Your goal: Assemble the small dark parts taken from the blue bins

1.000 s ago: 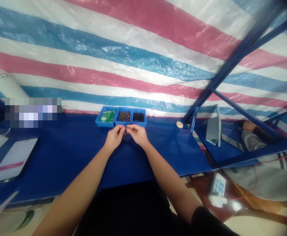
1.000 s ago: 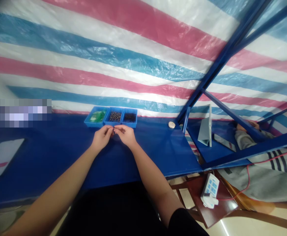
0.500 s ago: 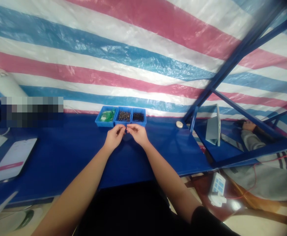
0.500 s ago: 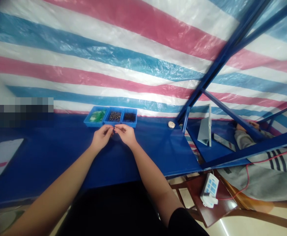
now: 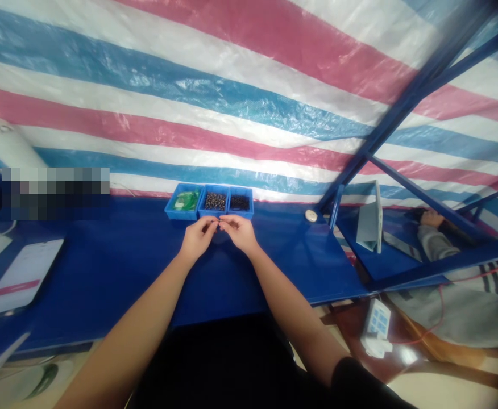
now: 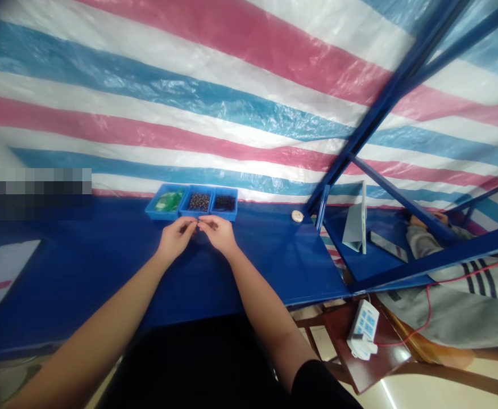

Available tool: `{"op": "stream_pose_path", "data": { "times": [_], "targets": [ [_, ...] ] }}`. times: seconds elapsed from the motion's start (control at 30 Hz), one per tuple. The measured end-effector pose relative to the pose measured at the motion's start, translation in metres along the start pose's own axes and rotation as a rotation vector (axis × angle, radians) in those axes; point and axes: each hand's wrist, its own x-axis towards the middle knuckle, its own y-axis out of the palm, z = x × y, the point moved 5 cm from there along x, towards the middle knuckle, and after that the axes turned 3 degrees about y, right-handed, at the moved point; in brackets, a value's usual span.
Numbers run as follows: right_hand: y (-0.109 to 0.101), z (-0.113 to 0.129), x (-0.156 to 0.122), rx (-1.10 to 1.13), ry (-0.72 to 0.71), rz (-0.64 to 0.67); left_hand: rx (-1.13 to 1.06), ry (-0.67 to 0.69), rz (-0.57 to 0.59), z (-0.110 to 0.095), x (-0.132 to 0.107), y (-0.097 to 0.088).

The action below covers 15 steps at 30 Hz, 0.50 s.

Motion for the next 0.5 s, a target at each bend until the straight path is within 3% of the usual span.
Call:
{"op": "stream_pose_path", "data": {
  "times": [0.5],
  "targets": [
    [0.0006,0.0008,-0.0014,0.003,0.010,-0.005,0.018,-0.007,-0.019,0.0027,0.0000,0.0006]
  ]
}}
